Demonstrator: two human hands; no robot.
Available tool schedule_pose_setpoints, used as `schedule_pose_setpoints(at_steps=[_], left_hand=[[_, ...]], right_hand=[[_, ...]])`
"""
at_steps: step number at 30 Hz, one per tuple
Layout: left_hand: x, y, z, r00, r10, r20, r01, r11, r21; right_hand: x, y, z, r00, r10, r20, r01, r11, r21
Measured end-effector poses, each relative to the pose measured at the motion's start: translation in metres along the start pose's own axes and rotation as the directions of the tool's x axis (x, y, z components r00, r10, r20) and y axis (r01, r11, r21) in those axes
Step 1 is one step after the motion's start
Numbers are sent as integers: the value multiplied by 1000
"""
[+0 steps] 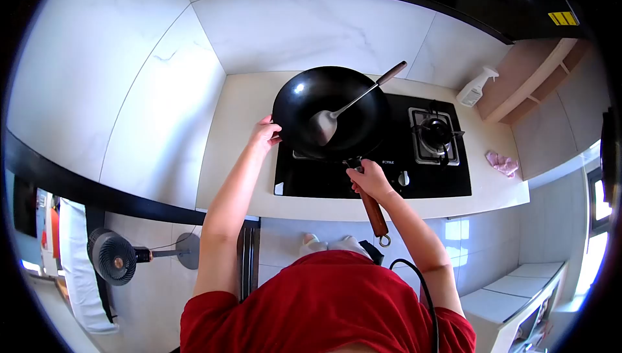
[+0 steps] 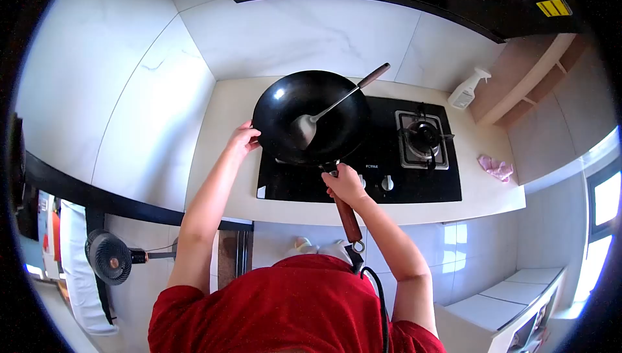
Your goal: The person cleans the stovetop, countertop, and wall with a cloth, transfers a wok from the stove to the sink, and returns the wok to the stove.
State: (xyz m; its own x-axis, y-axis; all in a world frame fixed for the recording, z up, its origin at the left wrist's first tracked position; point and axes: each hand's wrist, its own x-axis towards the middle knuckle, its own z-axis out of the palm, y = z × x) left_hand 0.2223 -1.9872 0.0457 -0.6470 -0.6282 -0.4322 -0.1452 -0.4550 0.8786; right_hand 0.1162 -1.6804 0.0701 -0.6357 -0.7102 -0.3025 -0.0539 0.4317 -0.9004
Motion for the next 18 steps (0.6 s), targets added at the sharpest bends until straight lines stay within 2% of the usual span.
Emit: schedule_pose_setpoints(at_steps=[3, 6, 9, 15, 18], left_hand=[[10, 4, -8, 1000, -27, 15, 26, 999, 28], [19, 8, -12, 994, -42, 104, 39, 999, 34], [25, 11, -12, 996, -44, 77, 40, 998, 45], [27, 22, -11, 993, -74, 91, 64, 992, 104], [31, 17, -23, 989, -61, 133, 56, 998, 40]], right_hand=[[-2, -10, 9, 1000, 15, -4, -14, 999, 48], [-5, -23, 15, 998, 54, -34, -53, 998, 20], [7, -5, 26, 999, 35, -21, -33, 995, 90], [5, -10, 33, 996, 73, -49, -68, 994, 87], [8, -7, 32, 998, 64, -4, -63, 993, 95]])
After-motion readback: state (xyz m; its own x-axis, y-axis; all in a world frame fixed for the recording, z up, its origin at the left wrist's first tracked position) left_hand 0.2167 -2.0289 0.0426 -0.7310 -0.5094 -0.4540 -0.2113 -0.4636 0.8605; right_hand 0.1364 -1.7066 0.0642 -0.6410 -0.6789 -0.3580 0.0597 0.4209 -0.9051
